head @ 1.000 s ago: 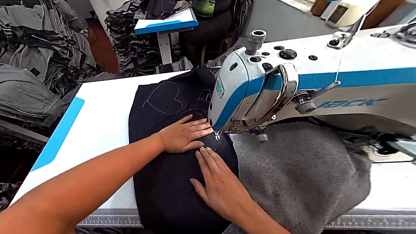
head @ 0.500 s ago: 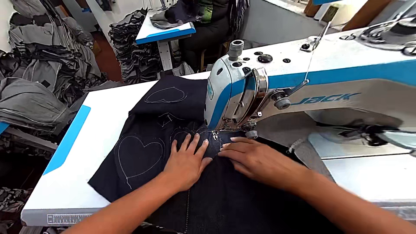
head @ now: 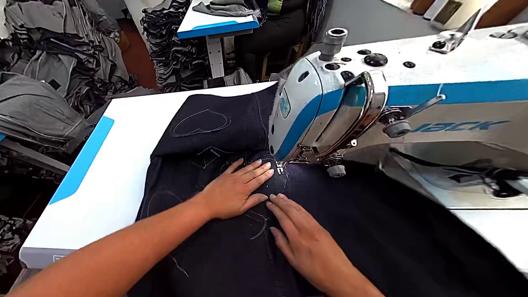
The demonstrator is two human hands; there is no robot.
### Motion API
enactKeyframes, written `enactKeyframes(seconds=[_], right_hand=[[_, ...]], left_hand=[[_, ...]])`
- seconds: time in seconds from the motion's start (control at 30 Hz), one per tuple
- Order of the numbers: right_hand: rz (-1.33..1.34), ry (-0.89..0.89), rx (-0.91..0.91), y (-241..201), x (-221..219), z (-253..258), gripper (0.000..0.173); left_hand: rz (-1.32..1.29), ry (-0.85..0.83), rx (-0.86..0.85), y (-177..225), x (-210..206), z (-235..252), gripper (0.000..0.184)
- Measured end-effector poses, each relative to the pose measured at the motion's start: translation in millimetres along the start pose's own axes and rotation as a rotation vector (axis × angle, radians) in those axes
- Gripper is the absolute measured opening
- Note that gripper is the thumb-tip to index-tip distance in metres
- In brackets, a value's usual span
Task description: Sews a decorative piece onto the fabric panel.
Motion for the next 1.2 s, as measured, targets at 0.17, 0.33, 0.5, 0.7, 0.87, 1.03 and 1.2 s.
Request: enactKeyframes(seconds=[0.17,0.33,0.5,0.7,0.87,1.03,1.2], right_hand=[[0.051,0.005,0.036,31,23,-9,0.040],[0.054,0.030,0.051,32,22,-19,0.039],[0.041,0.009,0.048,34,23,-17,0.039],[0.006,-0.009,0.045,48,21,5,0.040],[-0.003,0.032,0.016,58,19,15,0.038],[0.004,0.043,-0.009,60,19,16,0.037],[-0.002,0.060,-0.030,62,16,18,0.037]], left_hand=[[0.035,0.062,0.361,35,-10,3,0.069],[-0.004,0.031,0.431,30,-9,9,0.071],[-0.005,-0.004,0.438,29,-6,12,0.071],[-0.026,-0.012,0.476,7,-2,31,0.069],[-0.029,-0.003,0.536,-5,1,44,0.069],[-0.029,-0.030,0.568,-6,2,46,0.071],[-0.029,-0.018,0.576,-11,2,49,0.072]])
Point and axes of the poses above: each hand's wrist, its own z-axis towards the middle knuckle, its own x-axis out of the back of the hand, y = z × x, the point moved 4 cm from there along z, towards the middle knuckle
